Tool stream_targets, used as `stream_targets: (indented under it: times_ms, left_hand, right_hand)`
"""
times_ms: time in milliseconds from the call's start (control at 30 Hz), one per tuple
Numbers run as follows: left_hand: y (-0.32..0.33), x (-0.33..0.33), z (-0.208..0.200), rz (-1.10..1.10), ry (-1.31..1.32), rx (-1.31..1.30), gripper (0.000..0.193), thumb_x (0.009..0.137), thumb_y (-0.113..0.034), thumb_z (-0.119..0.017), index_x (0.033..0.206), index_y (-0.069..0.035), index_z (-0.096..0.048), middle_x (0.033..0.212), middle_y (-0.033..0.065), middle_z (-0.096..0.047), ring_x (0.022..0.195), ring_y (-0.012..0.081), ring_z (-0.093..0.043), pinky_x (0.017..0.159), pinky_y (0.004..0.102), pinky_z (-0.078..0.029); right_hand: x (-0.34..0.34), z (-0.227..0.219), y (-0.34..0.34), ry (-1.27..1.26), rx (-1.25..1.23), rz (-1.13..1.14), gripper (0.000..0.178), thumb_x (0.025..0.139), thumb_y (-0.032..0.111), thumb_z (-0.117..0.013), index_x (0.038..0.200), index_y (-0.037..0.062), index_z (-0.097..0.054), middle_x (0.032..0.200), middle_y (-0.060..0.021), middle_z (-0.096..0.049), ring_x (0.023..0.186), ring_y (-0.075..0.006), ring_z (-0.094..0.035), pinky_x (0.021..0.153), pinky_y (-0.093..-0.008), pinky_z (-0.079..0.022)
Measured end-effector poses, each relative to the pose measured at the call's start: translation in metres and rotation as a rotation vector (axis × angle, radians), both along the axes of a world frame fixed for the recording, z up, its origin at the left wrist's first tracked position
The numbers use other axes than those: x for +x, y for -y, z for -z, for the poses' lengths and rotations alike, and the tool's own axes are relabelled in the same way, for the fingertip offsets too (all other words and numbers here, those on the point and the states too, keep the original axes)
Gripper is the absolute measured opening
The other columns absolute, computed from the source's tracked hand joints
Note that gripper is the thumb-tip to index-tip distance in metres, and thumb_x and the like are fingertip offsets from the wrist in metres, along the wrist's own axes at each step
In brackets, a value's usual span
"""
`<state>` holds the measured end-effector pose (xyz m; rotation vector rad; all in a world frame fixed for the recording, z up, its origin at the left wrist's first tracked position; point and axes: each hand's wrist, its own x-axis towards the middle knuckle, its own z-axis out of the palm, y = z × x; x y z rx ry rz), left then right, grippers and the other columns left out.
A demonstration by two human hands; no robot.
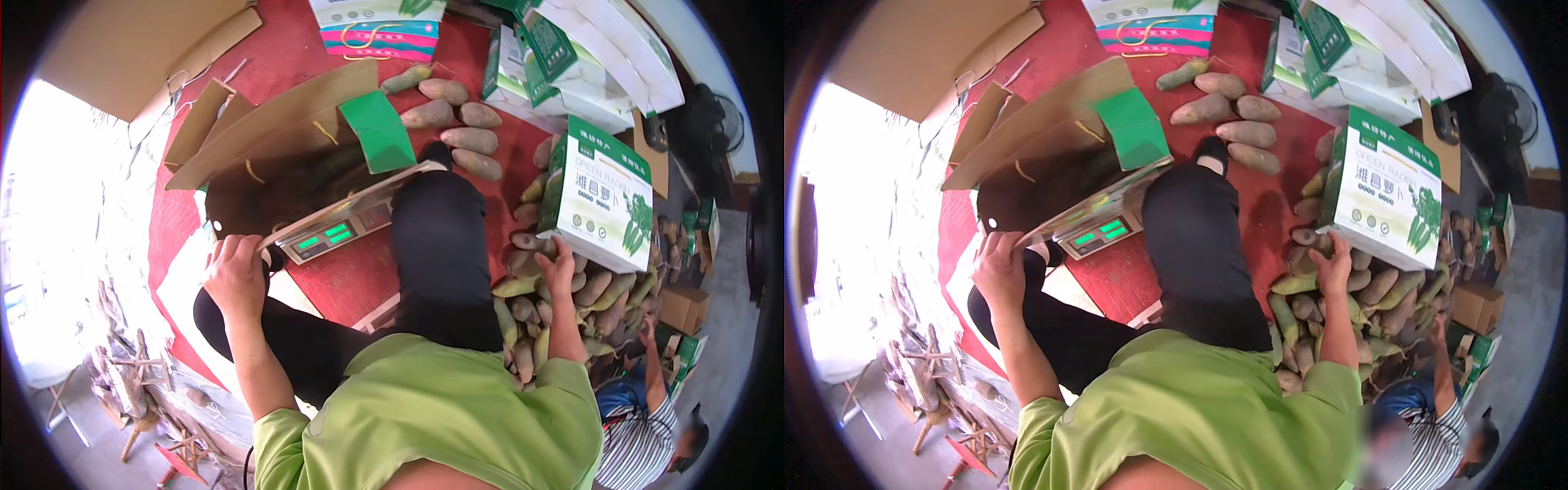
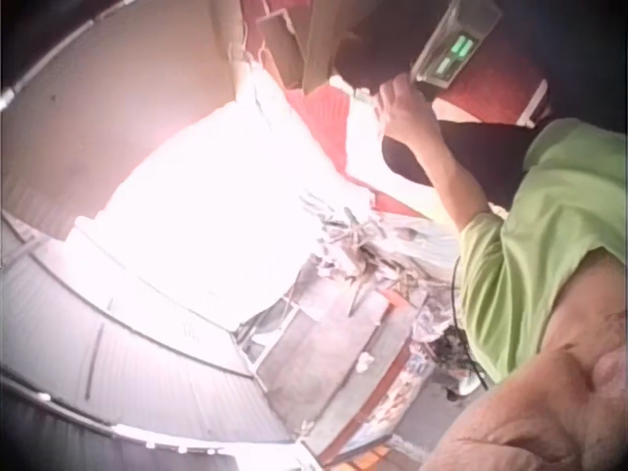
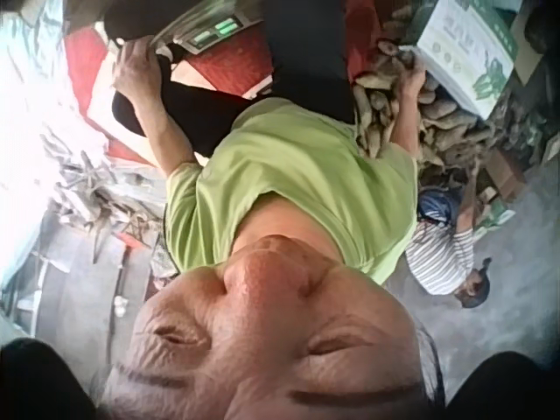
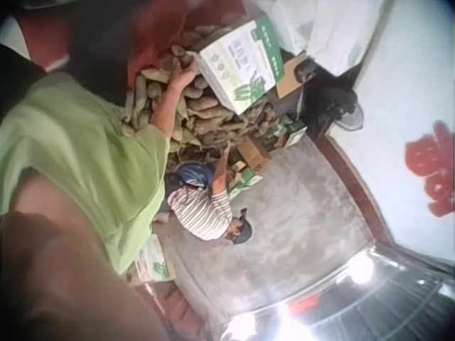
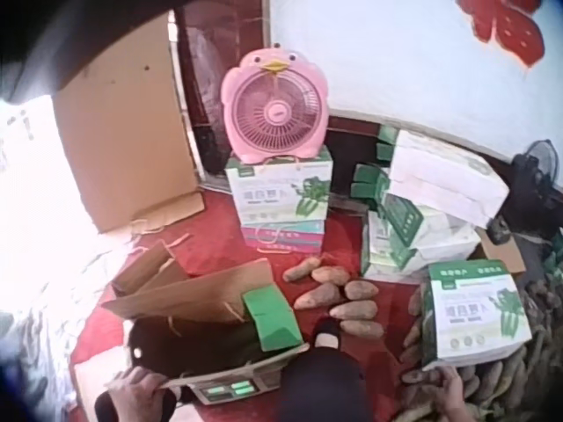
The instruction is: The recorder is weighing and sorting green radishes into cardboard boxes.
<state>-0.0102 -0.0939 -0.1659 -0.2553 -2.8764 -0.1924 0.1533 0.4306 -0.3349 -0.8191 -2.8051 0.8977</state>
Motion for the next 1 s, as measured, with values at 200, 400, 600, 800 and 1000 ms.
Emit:
stream_targets:
  times_ms: [200,400,600,800,1000]
  left_hand:
    - [-0.002,-0.004,-0.003,0.062,-0.038,-0.002,0.01,0.072,-0.011,-0.068,0.081,-0.014,-0.065,0.079,-0.0006,-0.058,0.079,0.0205,-0.059,0.069,0.035,-0.048]
    - [0.002,-0.002,-0.002,0.056,-0.05,0.02,0.007,0.074,-0.012,-0.067,0.079,-0.014,-0.064,0.076,-0.0002,-0.056,0.076,0.0206,-0.058,0.066,0.0356,-0.047]
    - [0.002,-0.002,-0.001,0.051,-0.033,0.01,0.005,0.075,-0.013,-0.065,0.079,-0.013,-0.064,0.077,0.0006,-0.058,0.078,0.022,-0.059,0.068,0.0363,-0.047]
    - [-0.001,-0.006,-0.001,0.053,0.008,0.009,0.008,0.076,-0.011,-0.065,0.084,-0.012,-0.066,0.08,0.0021,-0.06,0.082,0.0234,-0.06,0.071,0.0372,-0.047]
    - [0.001,-0.001,0.003,0.06,-0.016,0.055,0.005,0.081,-0.013,-0.064,0.085,-0.011,-0.066,0.081,0.0034,-0.061,0.08,0.0258,-0.06,0.07,0.0382,-0.047]
  right_hand:
    - [-0.133,-0.172,0.079,-0.479,-0.307,-0.135,0.062,0.069,-0.001,-0.076,0.127,0.0012,-0.053,0.122,-0.0081,-0.055,0.111,-0.0192,-0.055,0.096,-0.0324,-0.044]
    - [-0.223,-0.267,0.174,-0.774,-0.628,-0.684,0.063,0.071,-0.001,-0.073,0.129,-0.0036,-0.049,0.122,-0.0131,-0.056,0.111,-0.0235,-0.057,0.099,-0.0357,-0.043]
    - [-0.277,-0.23,0.288,-0.651,-0.418,-1.055,0.053,0.065,0.023,-0.08,0.111,0.0059,-0.06,0.104,-0.013,-0.06,0.097,-0.0275,-0.059,0.084,-0.0352,-0.048]
    - [-0.289,-0.172,0.344,-0.234,-0.202,-1.152,0.055,0.069,0.029,-0.076,0.114,0.0022,-0.062,0.111,-0.0158,-0.06,0.103,-0.0324,-0.059,0.09,-0.0391,-0.047]
    - [-0.27,-0.212,0.275,-0.358,-0.452,-1.096,0.042,0.079,0.021,-0.072,0.113,-0.002,-0.062,0.102,-0.0144,-0.068,0.091,-0.018,-0.067,0.08,-0.0281,-0.052]
